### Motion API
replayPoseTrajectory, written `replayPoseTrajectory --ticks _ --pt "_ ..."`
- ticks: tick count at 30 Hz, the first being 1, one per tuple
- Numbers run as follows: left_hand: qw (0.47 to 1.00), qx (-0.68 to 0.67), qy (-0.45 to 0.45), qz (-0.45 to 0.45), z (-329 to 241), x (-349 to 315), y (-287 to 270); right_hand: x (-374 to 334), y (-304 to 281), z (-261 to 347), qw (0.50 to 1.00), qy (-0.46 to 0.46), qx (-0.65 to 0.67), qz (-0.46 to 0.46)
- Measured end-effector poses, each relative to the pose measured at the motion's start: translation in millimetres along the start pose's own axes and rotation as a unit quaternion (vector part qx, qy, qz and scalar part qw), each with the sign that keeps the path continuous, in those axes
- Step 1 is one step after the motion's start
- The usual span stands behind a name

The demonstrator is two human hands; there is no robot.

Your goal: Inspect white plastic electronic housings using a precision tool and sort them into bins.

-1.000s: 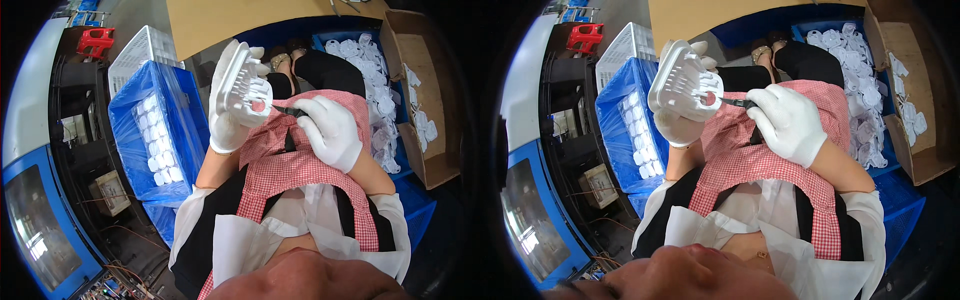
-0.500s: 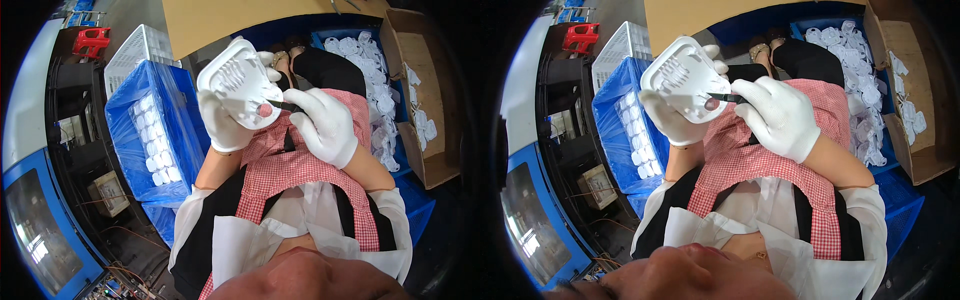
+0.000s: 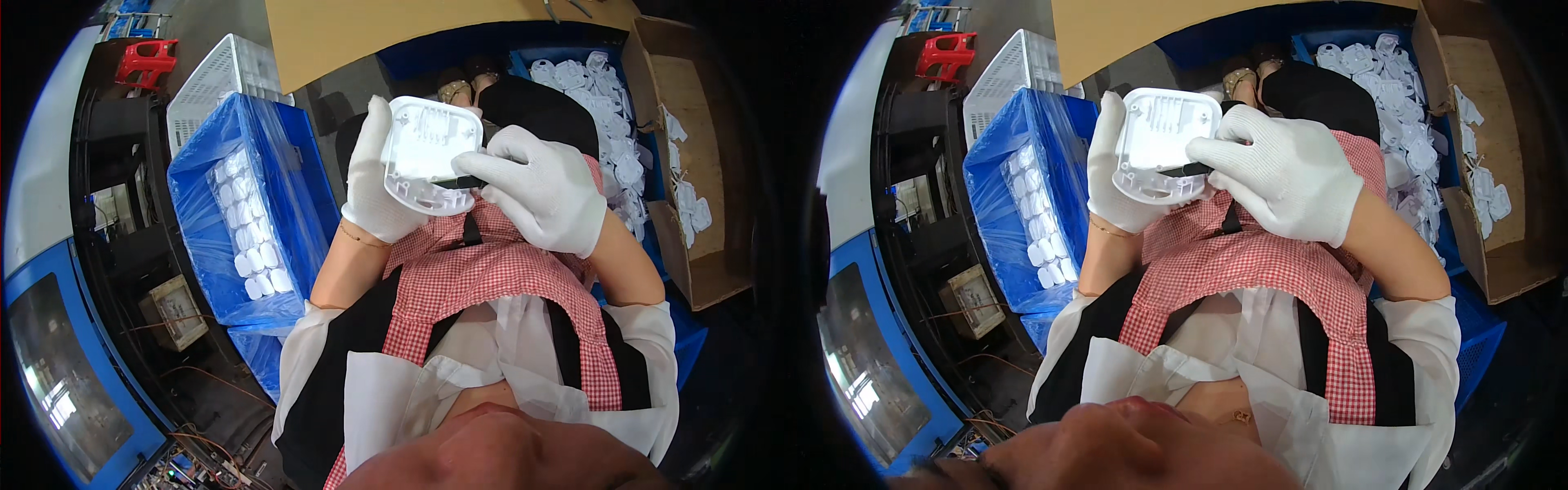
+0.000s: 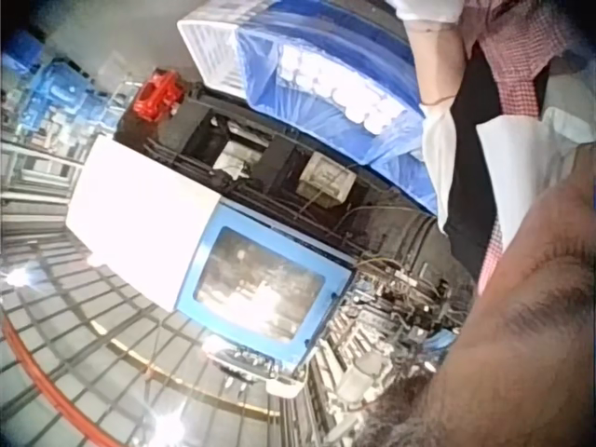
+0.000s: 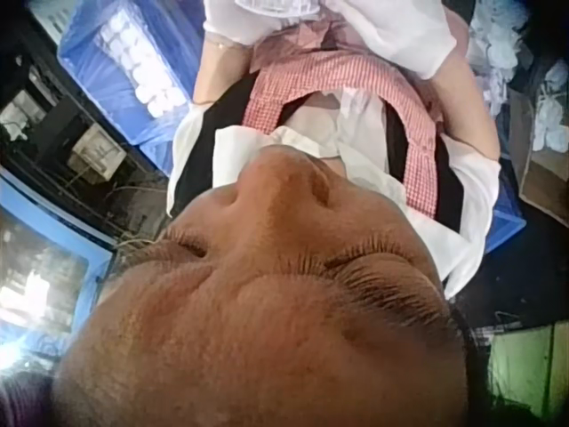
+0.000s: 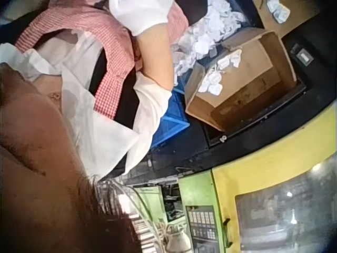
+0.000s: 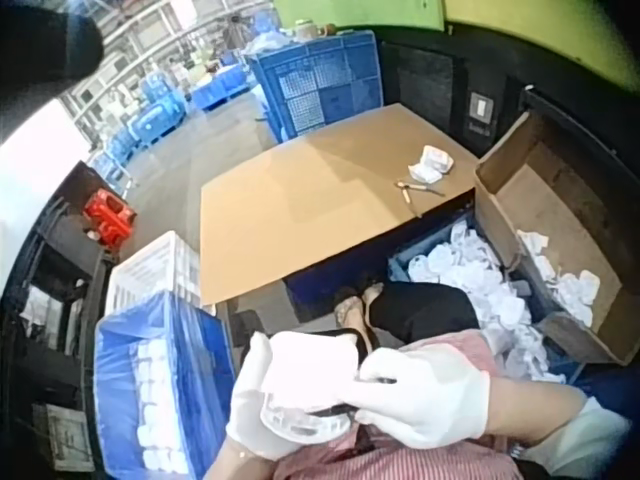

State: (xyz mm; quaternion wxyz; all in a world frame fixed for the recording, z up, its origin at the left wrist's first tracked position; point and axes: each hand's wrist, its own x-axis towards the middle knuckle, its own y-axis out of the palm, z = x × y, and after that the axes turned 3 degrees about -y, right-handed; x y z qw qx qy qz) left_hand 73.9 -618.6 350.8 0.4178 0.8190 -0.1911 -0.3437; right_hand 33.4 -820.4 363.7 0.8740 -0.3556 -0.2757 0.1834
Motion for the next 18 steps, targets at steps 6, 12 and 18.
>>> replayPoseTrajectory --ticks 6,12,18 --pt "0.999 -0.028 0.008 0.036 0.7 -1.6 3.1 -0.6 1.1 2.5 1.000 0.019 -0.005 0.004" --pt "0.996 0.033 0.062 -0.055 0.0 -1.8 8.9 -0.6 15.4 3.1 0.998 0.055 -0.002 -0.023" --pt "0.986 0.124 0.090 -0.064 5.9 -0.8 5.9 3.8 17.0 -5.1 0.993 0.106 0.032 -0.033"
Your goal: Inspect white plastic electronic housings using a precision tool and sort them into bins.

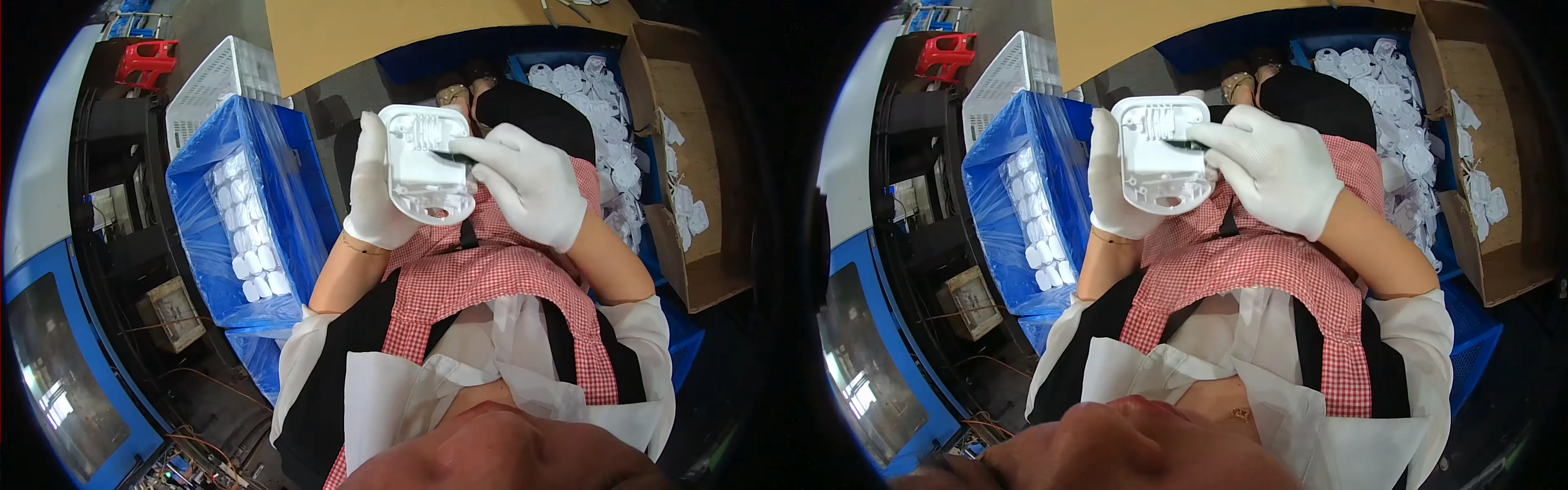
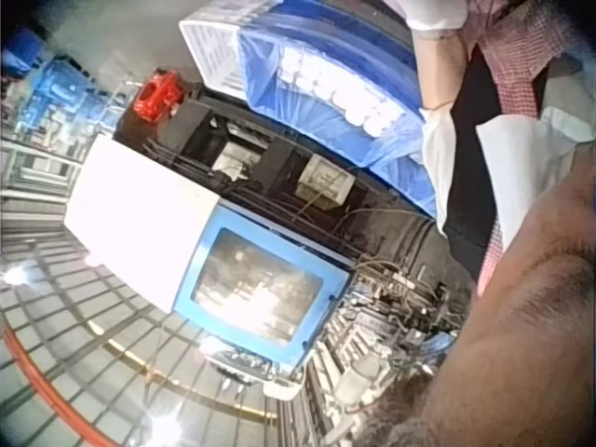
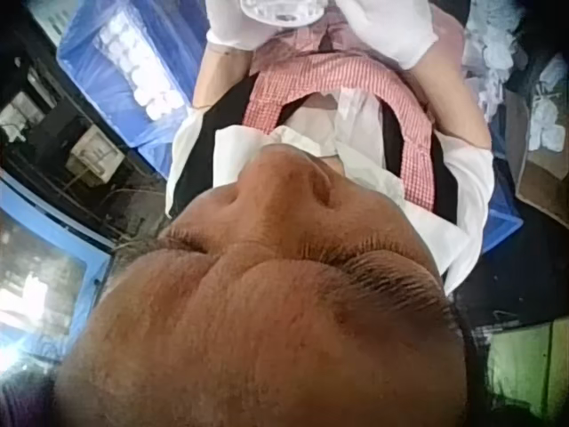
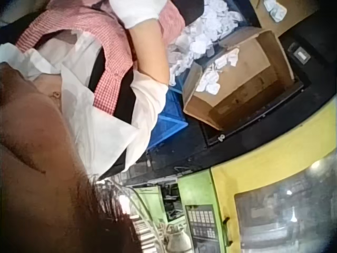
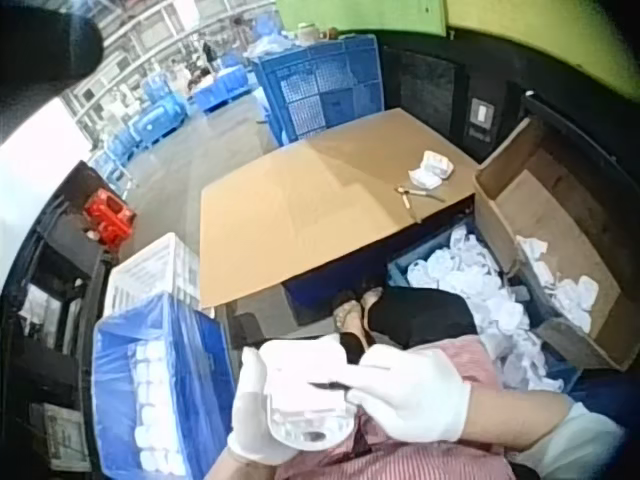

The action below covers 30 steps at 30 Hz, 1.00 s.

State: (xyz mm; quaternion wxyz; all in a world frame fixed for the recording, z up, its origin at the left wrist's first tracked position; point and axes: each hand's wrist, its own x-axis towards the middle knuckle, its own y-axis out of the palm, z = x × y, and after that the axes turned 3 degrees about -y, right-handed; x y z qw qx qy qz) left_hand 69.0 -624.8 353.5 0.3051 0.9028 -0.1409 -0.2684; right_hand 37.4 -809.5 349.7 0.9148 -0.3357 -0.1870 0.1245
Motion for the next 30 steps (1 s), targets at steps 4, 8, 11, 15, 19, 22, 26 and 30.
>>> replayPoseTrajectory --ticks 4,8,11,15,19,22,26,30 --pt "0.998 -0.058 -0.011 0.016 -9.2 2.9 -1.8 -4.2 -2.0 -2.1 0.996 -0.033 0.078 -0.003" --pt "0.997 -0.061 -0.021 0.039 -7.1 4.3 -0.5 0.8 1.4 -0.8 0.990 -0.042 0.128 -0.053" --pt "1.000 -0.001 -0.002 -0.001 1.2 6.7 0.9 10.4 4.6 6.9 0.983 0.017 0.182 -0.031" --pt "0.993 0.103 0.045 0.035 7.7 4.9 0.6 14.7 7.6 4.8 0.970 0.091 0.224 0.008" --pt "0.988 0.145 0.047 0.027 13.3 5.0 -0.2 17.2 6.8 -6.1 0.971 0.086 0.213 0.071" --pt "0.991 0.129 0.020 0.036 12.7 10.9 -4.5 16.3 12.9 -14.5 0.976 0.017 0.200 0.081" --pt "0.997 0.034 -0.061 0.030 12.8 20.1 -4.6 6.3 19.0 -15.2 0.975 0.002 0.222 0.018" --pt "0.986 -0.094 -0.137 -0.004 8.0 31.9 -7.9 3.9 9.7 -17.7 0.977 0.048 0.207 0.012"
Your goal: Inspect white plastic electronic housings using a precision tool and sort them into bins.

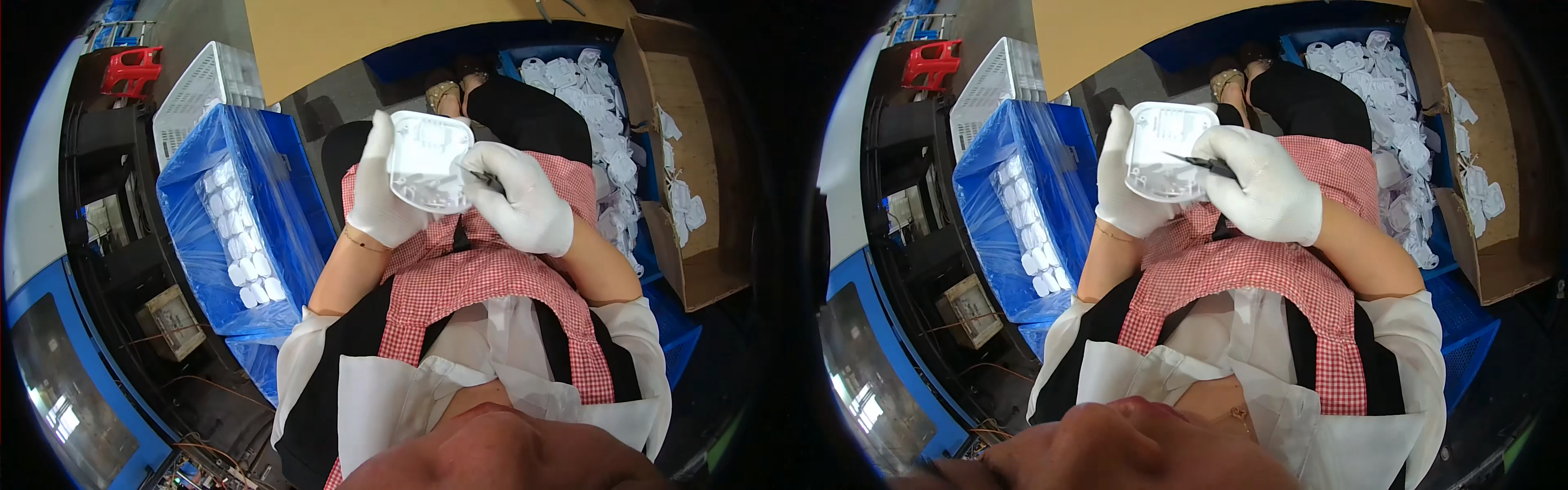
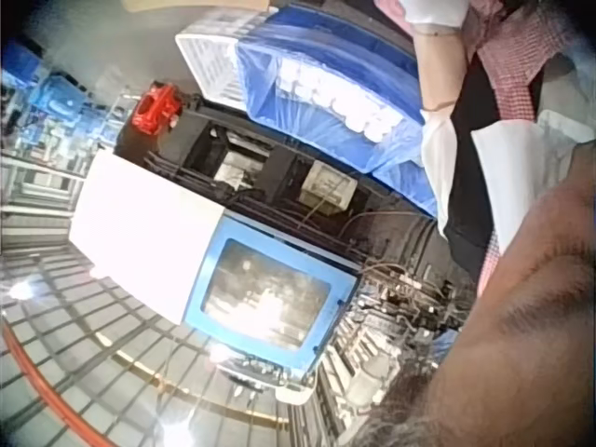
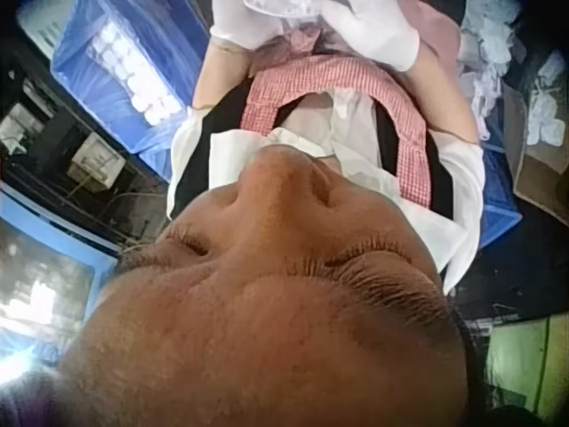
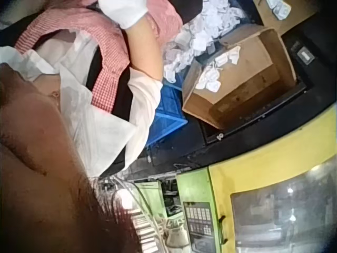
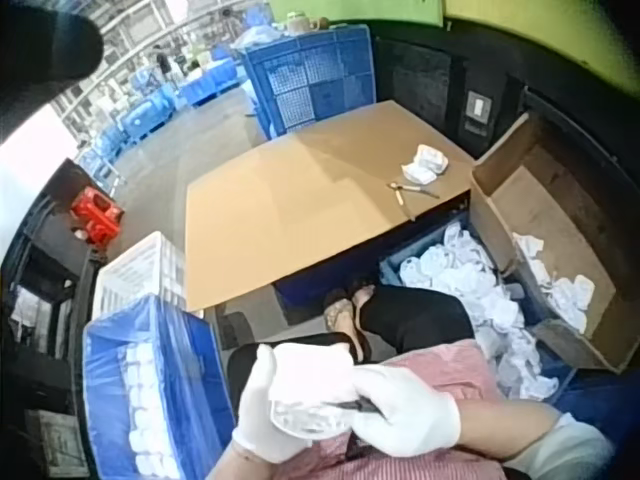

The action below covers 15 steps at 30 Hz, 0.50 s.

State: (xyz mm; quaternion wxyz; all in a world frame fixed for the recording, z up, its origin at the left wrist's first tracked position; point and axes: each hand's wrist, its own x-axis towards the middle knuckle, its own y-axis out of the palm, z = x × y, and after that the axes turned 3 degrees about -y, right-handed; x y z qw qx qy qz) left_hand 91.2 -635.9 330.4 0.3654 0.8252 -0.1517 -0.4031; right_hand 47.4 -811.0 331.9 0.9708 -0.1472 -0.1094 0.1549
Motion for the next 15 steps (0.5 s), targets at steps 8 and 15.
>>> replayPoseTrajectory --ticks 8,15 --pt "0.999 -0.023 -0.040 0.019 -4.2 2.1 3.6 -1.0 -7.2 -0.1 0.977 0.160 0.105 -0.096" --pt "0.984 -0.043 -0.108 0.137 -1.2 10.5 -9.8 16.4 -6.1 -19.6 0.968 0.195 0.154 -0.040"
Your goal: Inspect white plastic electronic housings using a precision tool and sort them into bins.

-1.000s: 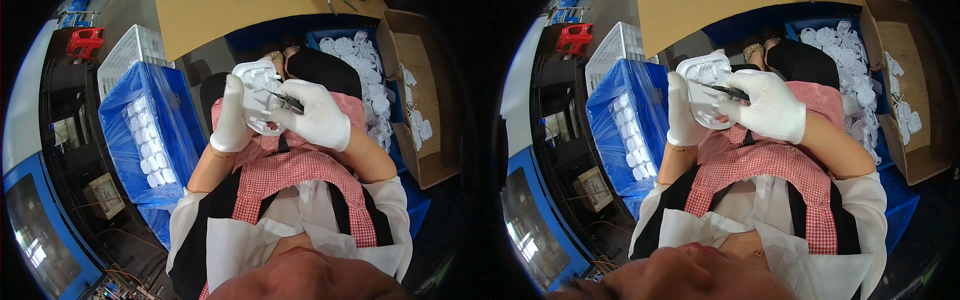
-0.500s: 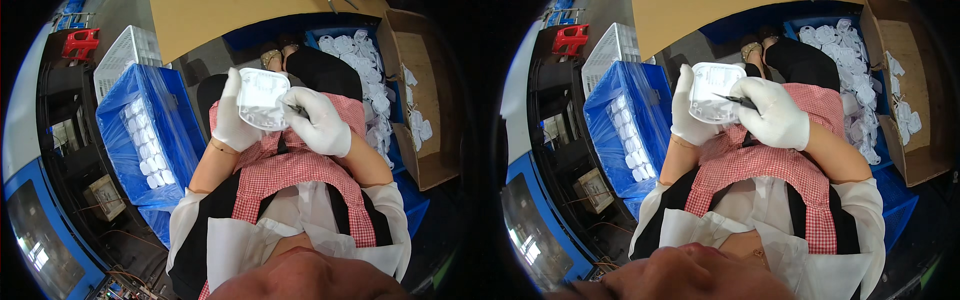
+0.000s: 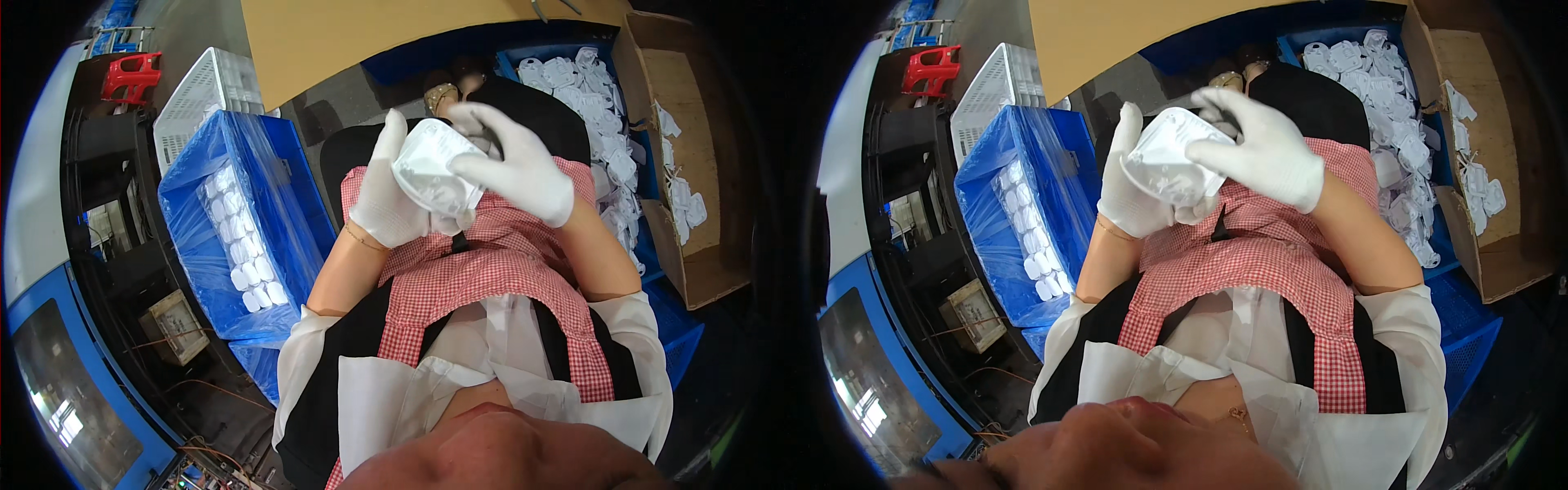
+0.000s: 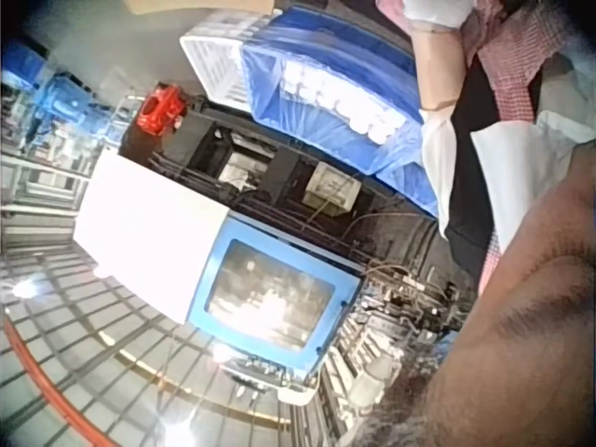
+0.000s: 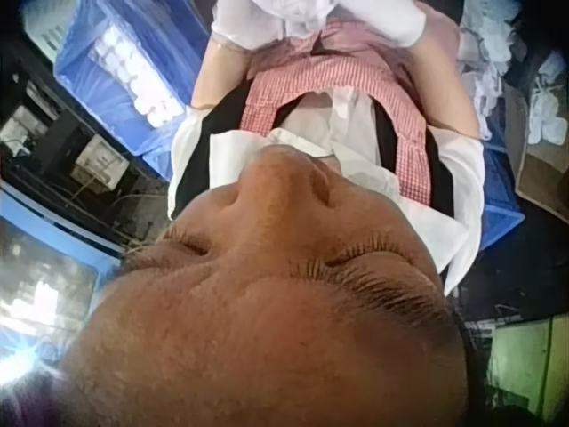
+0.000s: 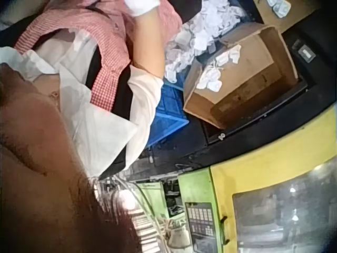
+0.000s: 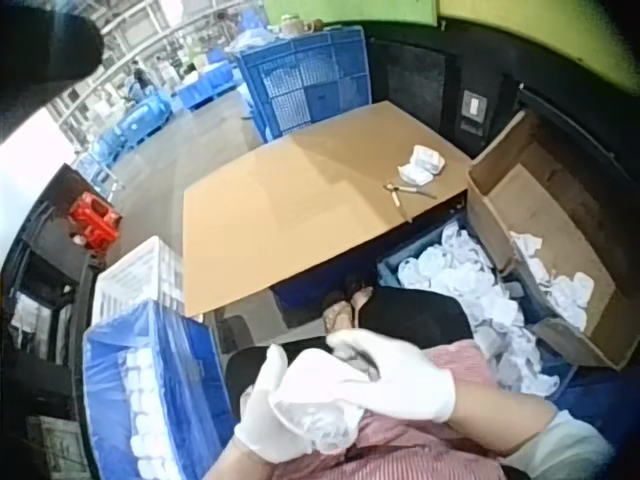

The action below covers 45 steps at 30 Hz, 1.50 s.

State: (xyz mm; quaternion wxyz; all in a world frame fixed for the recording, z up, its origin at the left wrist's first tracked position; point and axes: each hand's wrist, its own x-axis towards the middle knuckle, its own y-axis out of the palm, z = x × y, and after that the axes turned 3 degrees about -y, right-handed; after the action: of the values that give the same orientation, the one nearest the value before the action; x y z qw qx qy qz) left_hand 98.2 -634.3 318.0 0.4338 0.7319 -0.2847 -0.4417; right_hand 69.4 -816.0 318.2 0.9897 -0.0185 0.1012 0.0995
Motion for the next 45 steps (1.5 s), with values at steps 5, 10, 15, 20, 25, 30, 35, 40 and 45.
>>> replayPoseTrajectory --ticks 5,10,15,20,25,30,35,40,45 --pt "0.997 0.068 0.014 -0.039 3.6 -2.3 12.4 -3.3 9.9 -10.6 0.996 -0.016 -0.026 -0.088" --pt "0.899 0.334 0.240 -0.151 15.6 6.0 3.8 -3.7 14.4 -14.1 0.978 -0.039 0.022 -0.203" --pt "0.680 0.586 0.437 -0.053 14.8 7.7 4.4 -17.1 14.5 3.3 0.991 -0.012 0.047 -0.124" --pt "0.687 0.565 0.453 -0.055 16.7 9.0 4.7 -31.4 3.1 18.9 0.934 -0.177 -0.242 -0.196" --pt "0.714 0.545 0.437 -0.045 15.1 6.1 9.8 -44.2 -3.5 36.3 0.894 -0.270 -0.339 -0.117" --pt "0.710 0.552 0.431 -0.062 16.5 5.4 15.6 -44.4 -1.6 32.8 0.889 -0.285 -0.344 -0.097" --pt "0.673 0.595 0.430 -0.081 15.9 3.9 17.8 -42.8 -2.5 32.5 0.904 -0.255 -0.338 -0.066" --pt "0.682 0.612 0.389 -0.098 11.9 0.5 25.3 -41.6 -3.5 33.5 0.904 -0.250 -0.339 -0.063" --pt "0.586 0.683 0.435 -0.021 5.6 2.0 22.2 -39.5 -5.5 34.8 0.912 -0.258 -0.315 -0.054"
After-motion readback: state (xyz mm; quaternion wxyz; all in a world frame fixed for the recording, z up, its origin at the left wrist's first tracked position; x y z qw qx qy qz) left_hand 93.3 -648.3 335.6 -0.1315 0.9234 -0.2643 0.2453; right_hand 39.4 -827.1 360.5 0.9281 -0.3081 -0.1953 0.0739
